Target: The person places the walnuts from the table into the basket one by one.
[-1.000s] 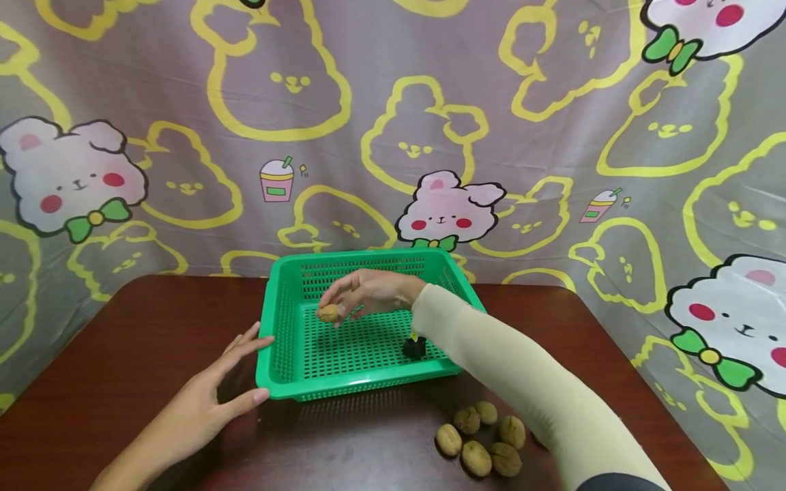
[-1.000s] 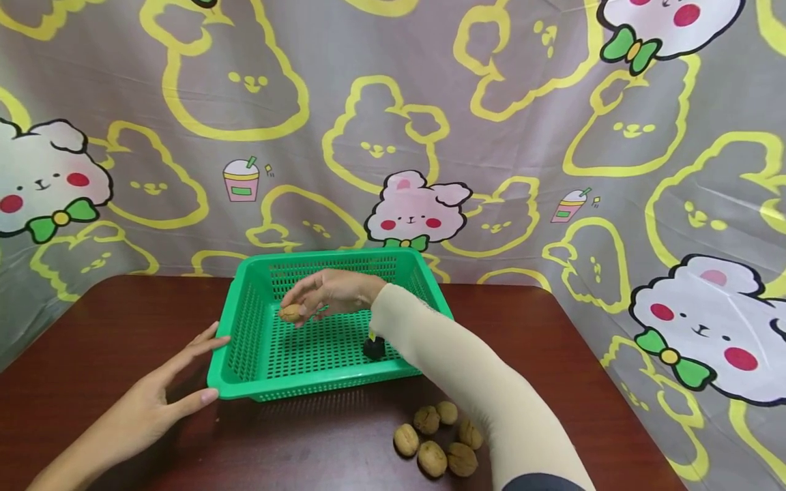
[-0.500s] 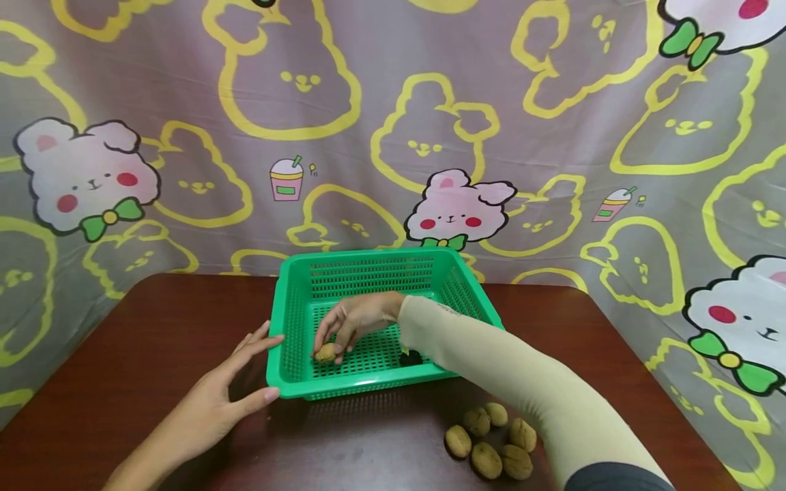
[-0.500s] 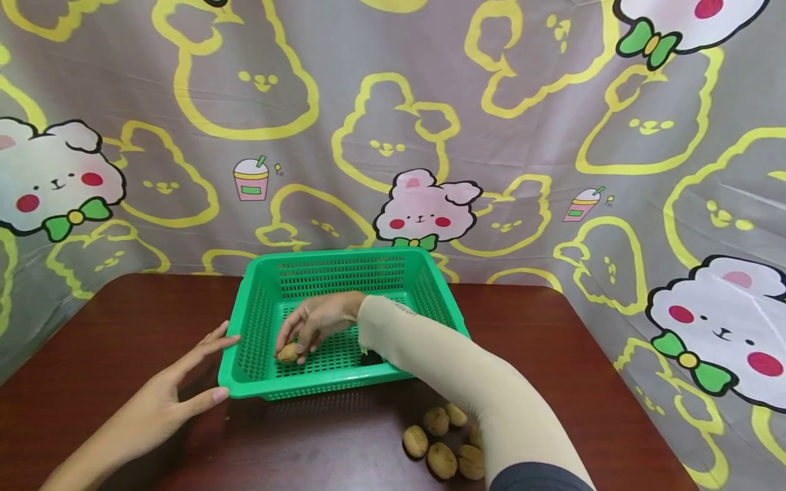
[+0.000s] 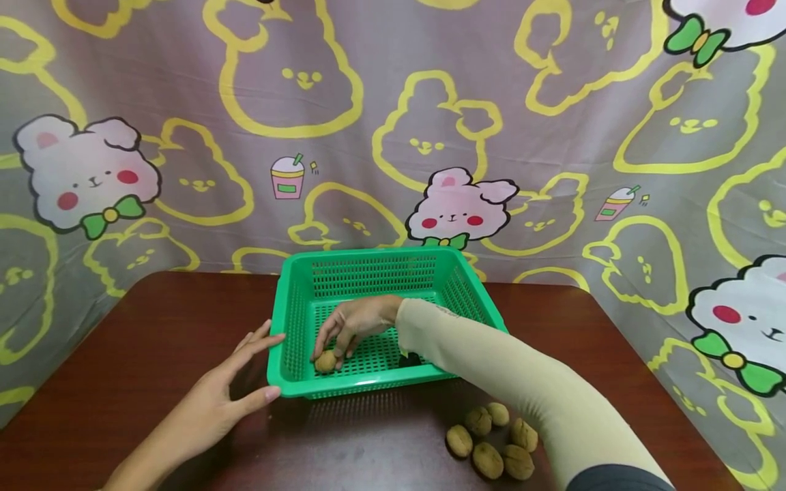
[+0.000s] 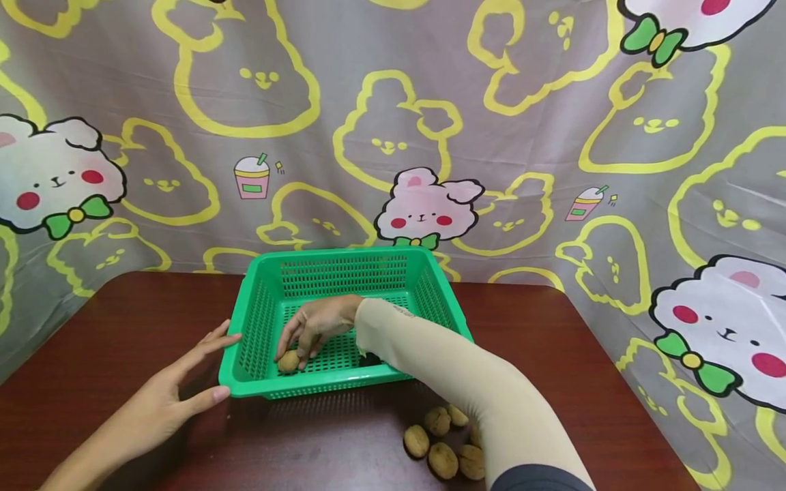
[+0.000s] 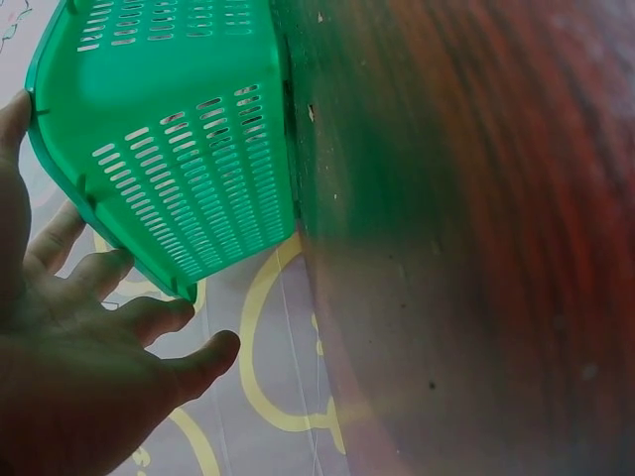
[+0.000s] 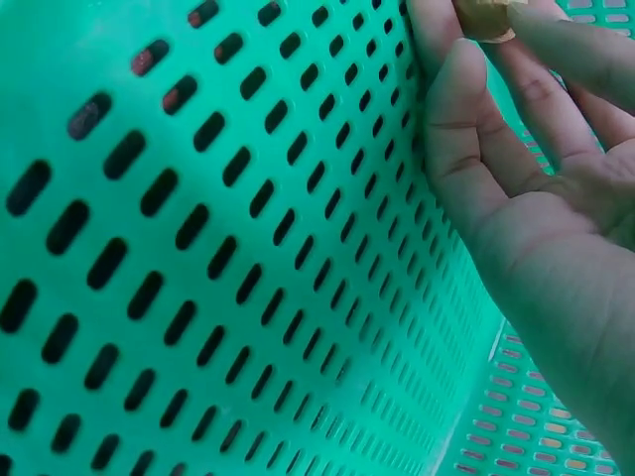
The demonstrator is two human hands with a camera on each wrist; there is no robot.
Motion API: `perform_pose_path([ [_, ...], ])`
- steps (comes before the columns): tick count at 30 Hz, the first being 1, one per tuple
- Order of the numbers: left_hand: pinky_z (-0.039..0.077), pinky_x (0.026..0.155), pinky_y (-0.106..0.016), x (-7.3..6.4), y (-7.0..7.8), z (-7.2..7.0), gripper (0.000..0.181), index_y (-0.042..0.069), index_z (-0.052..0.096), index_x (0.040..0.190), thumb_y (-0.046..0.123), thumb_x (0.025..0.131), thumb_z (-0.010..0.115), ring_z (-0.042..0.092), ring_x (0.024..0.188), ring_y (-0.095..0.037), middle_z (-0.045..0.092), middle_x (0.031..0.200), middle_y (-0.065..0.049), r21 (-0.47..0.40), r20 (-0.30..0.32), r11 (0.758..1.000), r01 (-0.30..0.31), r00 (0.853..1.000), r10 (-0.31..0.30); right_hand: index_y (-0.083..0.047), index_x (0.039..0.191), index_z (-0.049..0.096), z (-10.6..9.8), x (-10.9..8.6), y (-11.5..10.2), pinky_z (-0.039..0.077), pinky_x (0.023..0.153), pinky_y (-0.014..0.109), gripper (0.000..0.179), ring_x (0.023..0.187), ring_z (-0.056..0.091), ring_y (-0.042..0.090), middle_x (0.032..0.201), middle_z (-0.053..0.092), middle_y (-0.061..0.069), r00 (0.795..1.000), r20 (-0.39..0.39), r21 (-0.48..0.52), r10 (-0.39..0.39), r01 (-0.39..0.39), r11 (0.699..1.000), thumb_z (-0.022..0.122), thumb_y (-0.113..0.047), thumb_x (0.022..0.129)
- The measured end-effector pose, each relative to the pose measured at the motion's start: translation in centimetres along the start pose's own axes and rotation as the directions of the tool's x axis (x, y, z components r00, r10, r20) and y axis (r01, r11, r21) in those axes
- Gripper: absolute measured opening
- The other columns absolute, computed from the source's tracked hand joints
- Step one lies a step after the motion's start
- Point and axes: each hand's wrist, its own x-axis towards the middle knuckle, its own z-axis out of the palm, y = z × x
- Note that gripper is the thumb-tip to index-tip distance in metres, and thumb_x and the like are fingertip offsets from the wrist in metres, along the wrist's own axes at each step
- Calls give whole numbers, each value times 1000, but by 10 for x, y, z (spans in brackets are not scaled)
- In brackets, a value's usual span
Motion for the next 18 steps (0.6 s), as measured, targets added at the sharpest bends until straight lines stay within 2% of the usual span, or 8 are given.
perform_pose_path([
  [5, 24, 105, -88, 1, 1, 0, 68, 40, 45, 156, 32, 96, 77, 14, 158, -55, 23, 175, -3, 4, 4, 1000, 4, 1000, -4, 5, 130, 69, 1, -5, -2, 63, 89, 39, 32, 95, 76, 26, 135, 72, 9, 1000, -16, -6, -1, 1, 1000, 61, 10, 99],
  [10, 23, 105, -88, 1, 0, -1, 68, 41, 45, 156, 33, 96, 77, 13, 158, -55, 23, 175, -4, 6, 7, 1000, 18, 1000, -18, 1, 134, 67, -4, -19, -2, 62, 97, 42, 35, 102, 76, 29, 141, 68, 7, 999, -52, -62, -12, 8, 998, 60, 6, 101],
  [14, 23, 105, -88, 1, 0, -1, 68, 41, 44, 156, 33, 96, 77, 13, 159, -54, 22, 175, -3, 4, 10, 1000, 25, 1000, -25, 0, 135, 67, -12, -43, -3, 58, 104, 50, 34, 111, 75, 36, 146, 64, 11, 992, -117, -134, -51, 35, 990, 59, 2, 102],
  [18, 22, 104, -88, 1, 0, -2, 68, 40, 45, 156, 32, 96, 77, 12, 159, -54, 22, 175, -3, -3, 11, 1000, 24, 1000, -24, -3, 131, 70, -15, -78, -10, 52, 108, 61, 30, 118, 70, 44, 146, 64, 14, 969, -214, -167, -120, 85, 982, 58, -3, 104],
])
